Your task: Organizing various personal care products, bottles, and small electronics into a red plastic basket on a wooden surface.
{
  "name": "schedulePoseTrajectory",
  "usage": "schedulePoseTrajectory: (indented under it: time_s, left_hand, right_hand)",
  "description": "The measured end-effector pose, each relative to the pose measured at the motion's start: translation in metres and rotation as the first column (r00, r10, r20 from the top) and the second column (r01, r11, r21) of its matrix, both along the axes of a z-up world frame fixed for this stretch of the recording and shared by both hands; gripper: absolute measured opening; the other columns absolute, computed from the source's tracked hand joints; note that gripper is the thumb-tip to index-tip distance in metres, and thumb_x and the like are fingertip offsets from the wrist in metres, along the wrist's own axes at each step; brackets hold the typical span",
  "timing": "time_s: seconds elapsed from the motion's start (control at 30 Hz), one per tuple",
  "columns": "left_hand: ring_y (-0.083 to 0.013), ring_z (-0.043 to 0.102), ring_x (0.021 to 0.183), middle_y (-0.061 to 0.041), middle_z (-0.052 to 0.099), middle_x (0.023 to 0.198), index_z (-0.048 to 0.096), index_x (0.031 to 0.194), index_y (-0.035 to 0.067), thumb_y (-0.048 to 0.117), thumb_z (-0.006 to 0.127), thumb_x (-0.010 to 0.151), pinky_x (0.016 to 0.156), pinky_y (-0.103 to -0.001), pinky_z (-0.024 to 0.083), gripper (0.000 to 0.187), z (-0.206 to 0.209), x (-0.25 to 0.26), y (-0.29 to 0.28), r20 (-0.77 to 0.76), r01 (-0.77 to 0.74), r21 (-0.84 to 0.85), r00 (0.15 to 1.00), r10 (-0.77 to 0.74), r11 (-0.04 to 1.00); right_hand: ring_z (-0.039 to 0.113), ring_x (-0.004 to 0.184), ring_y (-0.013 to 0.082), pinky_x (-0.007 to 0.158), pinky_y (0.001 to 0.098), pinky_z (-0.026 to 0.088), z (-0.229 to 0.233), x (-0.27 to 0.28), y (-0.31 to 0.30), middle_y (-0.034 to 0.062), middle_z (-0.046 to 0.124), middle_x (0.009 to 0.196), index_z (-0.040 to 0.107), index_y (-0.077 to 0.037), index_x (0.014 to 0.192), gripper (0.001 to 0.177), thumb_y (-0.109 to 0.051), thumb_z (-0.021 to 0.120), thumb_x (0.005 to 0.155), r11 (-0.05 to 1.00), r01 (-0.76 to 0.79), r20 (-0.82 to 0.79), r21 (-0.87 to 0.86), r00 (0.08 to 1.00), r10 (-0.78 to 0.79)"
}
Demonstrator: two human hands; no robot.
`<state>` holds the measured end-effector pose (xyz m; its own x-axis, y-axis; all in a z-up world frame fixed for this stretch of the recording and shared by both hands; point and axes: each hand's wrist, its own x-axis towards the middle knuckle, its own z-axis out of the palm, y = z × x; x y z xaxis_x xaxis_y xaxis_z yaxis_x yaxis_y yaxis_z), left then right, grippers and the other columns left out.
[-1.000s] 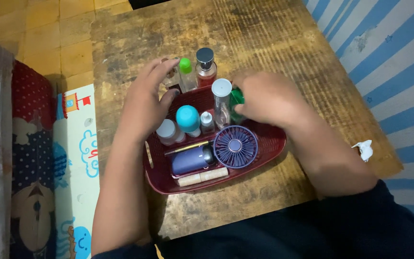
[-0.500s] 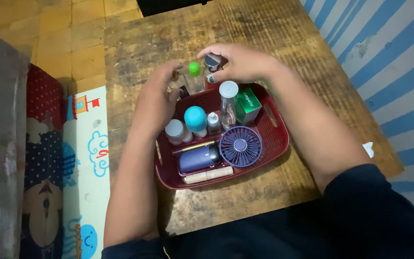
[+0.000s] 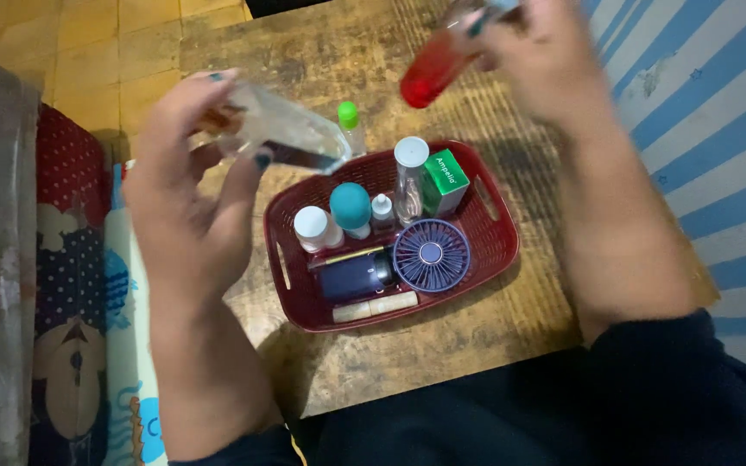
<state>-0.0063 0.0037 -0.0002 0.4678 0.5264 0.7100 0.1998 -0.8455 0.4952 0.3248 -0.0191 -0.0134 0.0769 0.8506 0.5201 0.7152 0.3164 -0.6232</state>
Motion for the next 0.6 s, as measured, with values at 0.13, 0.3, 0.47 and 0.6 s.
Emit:
schedulePoseTrajectory:
  time_s: [0.13, 0.3, 0.47, 0.6]
  left_hand:
    - [-0.0323, 0.065, 0.115, -0.025, 0.053, 0.136, 0.045, 0.142, 0.0, -0.003, 0.06, 0.109, 0.099, -0.036, 0.065, 0.036, 0.015, -0.01, -0.023, -0.075, -0.001, 0.069, 0.997, 0.007, 0.998]
    - [-0.0317, 0.061, 0.105, -0.016, 0.063, 0.116, 0.053, 0.12, 0.0, -0.001, 0.062, 0.09, 0.086, -0.043, 0.051, 0.031, 0.024, -0.001, -0.032, -0.47, 0.121, -0.035, 0.874, -0.123, 0.992]
    - [-0.0234, 0.058, 0.071, -0.016, 0.061, 0.128, 0.05, 0.128, 0.006, 0.004, 0.064, 0.089, 0.073, -0.043, 0.048, 0.041, 0.005, -0.003, -0.028, -0.581, 0.028, -0.072, 0.811, -0.064, 0.997]
    - [-0.0231, 0.059, 0.073, -0.015, 0.061, 0.129, 0.05, 0.133, 0.004, 0.001, 0.063, 0.088, 0.075, -0.043, 0.049, 0.047, 0.0, -0.005, -0.025, -0.562, 0.03, -0.078, 0.824, -0.069, 0.997]
  right_hand:
    - [0.07, 0.1, 0.0281, 0.087, 0.0345, 0.061, 0.022, 0.02, -0.059, 0.0184, 0.064, 0.11, 0.052, 0.006, 0.122, 0.008, -0.002, 0.051, 0.122, 0.998, -0.045, 0.006, 0.037, 0.999, 0.045]
    - [0.068, 0.1, 0.0318, 0.083, 0.0394, 0.057, 0.045, 0.003, -0.099, 0.0241, 0.063, 0.117, 0.052, 0.011, 0.125, 0.021, 0.001, 0.051, 0.106, 0.975, -0.076, 0.205, -0.208, 0.971, 0.119]
    - [0.059, 0.076, 0.0194, 0.061, 0.0297, 0.047, 0.022, 0.006, -0.1, 0.0095, 0.064, 0.102, 0.057, -0.001, 0.122, 0.028, -0.02, 0.059, 0.101, 0.955, -0.024, 0.228, -0.295, 0.969, 0.095]
    - [0.046, 0.059, 0.0123, 0.05, 0.023, 0.038, 0.001, 0.0, -0.096, 0.0013, 0.058, 0.081, 0.058, -0.009, 0.116, 0.02, -0.02, 0.06, 0.1, 0.915, 0.075, 0.343, -0.396, 0.937, 0.071]
